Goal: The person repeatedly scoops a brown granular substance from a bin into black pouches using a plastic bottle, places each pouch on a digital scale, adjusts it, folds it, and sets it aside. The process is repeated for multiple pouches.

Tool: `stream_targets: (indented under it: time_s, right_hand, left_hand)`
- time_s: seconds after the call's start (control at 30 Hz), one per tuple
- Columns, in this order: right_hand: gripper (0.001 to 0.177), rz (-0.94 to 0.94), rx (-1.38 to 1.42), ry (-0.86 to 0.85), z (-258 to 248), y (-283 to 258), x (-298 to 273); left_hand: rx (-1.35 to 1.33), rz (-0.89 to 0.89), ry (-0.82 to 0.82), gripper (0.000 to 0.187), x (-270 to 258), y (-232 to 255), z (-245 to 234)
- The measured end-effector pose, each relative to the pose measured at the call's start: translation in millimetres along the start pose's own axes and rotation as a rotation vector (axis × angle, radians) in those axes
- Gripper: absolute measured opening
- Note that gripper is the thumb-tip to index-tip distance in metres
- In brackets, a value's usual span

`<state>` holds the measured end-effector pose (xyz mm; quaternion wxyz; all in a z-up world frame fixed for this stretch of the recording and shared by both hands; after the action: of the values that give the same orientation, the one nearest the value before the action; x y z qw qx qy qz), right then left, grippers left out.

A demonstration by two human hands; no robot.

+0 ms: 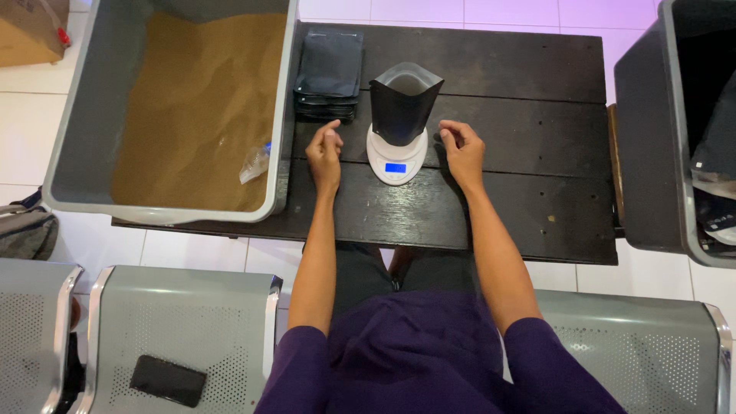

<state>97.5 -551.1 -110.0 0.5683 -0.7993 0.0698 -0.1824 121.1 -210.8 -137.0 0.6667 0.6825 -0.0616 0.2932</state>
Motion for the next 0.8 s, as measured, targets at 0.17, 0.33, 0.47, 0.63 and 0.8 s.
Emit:
stream_targets:
  time_s: [0.17, 0.33, 0.47, 0.63, 0.8]
  right_hand:
    - [0.035, -0.021, 0.040, -0.072, 11, -20, -5]
    - [0.045, -0.038, 0.094, -0.146, 17, -30, -1]
    - [0.038, -0.130, -0.027, -0.162, 22, -55, 5]
    - [0.014, -0.292, -0.138, -0.139, 40, -65, 10]
    - [0.013, -0.333, -0.013, -0.254, 50, -111, -22]
  left_hand:
    - [0.119, 0.160, -0.028, 0.019, 4, 28, 6]
    - [0.230, 0.350, -0.043, 0.025, 4, 58, 18]
    - [0.111, 0.370, -0.094, 0.033, 2, 88, 44]
    - [-0.063, 0.119, -0.024, 0.029, 1, 48, 65]
    - [-0.082, 0.036, 0.230, 0.015, -3, 34, 25]
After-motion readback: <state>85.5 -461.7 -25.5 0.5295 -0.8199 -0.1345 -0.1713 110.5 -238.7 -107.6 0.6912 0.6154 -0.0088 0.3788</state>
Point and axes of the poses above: each hand's wrist, its own x-axis towards the middle knuckle, its own z-axis out of the palm, y = z × x, the point moved 10 cm from there along x, towards the middle knuckle, and after that the axes turned 12 degrees about z, right-handed, at the moved point
